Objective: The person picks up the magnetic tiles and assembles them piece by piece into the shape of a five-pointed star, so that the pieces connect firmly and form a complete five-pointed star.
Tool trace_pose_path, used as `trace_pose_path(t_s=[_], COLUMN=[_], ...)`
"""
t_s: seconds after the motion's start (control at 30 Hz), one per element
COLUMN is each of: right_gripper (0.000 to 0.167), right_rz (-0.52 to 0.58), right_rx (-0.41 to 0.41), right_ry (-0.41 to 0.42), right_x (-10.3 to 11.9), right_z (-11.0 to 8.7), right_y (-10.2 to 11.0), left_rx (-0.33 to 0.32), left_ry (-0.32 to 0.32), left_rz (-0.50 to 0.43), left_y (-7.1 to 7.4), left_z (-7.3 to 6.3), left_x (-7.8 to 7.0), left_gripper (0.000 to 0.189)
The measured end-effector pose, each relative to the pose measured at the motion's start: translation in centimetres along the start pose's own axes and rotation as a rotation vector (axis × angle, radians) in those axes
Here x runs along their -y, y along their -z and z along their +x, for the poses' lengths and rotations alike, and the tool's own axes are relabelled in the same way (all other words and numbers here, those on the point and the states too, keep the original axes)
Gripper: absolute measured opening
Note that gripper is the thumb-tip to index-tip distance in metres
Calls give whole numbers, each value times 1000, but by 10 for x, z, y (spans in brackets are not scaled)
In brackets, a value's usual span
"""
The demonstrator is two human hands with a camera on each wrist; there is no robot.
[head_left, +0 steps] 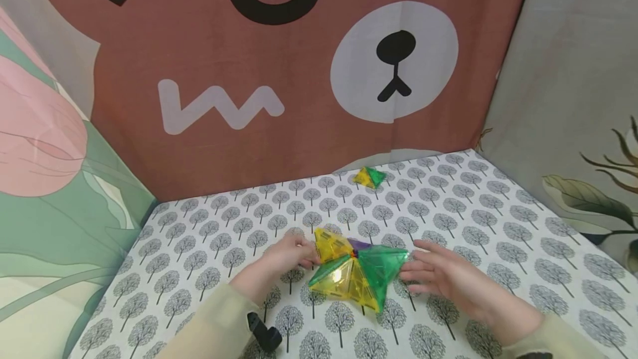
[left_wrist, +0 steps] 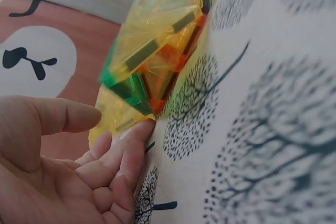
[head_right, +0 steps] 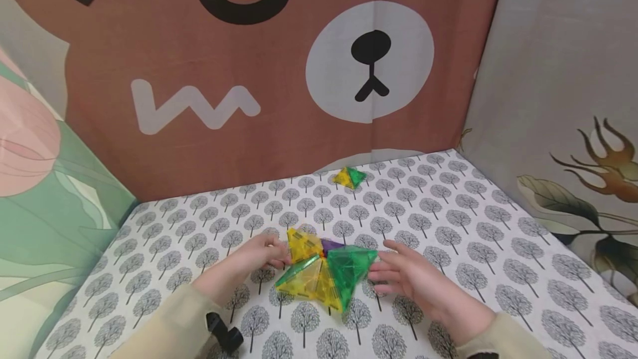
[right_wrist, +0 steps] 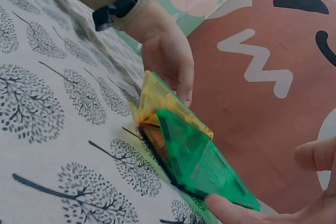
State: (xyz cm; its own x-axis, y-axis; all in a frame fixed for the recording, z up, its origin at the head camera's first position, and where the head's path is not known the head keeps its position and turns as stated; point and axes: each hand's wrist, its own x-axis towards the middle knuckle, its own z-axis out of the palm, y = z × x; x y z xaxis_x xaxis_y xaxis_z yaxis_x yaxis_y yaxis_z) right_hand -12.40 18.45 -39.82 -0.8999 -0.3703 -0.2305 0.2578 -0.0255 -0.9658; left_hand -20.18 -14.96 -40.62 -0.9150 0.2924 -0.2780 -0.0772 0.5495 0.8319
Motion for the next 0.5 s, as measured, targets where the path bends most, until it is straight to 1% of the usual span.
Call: trace_pose_path(t_s=[0.13,0.27,0.43,0.5], right_gripper=[80,81,81,81], right_rz=[-10,0,20,20], right_rx=[3,-5,-26,-33], right_ry=[21,16,5,4], right_x=[4,6,7,7], right_z=[4,9,11,11], right_y=[-1,-3,-4,-5], left_rx=[12,42,73,76], left_ry=[-4,-2,-8,-12], left_rz=[-52,-119,-169,-166], left_y=[0,0,0,0], left_z=[-18,-31,-39,-41], left_x=[0,0,-3,-4], left_gripper=[17,20,20,21])
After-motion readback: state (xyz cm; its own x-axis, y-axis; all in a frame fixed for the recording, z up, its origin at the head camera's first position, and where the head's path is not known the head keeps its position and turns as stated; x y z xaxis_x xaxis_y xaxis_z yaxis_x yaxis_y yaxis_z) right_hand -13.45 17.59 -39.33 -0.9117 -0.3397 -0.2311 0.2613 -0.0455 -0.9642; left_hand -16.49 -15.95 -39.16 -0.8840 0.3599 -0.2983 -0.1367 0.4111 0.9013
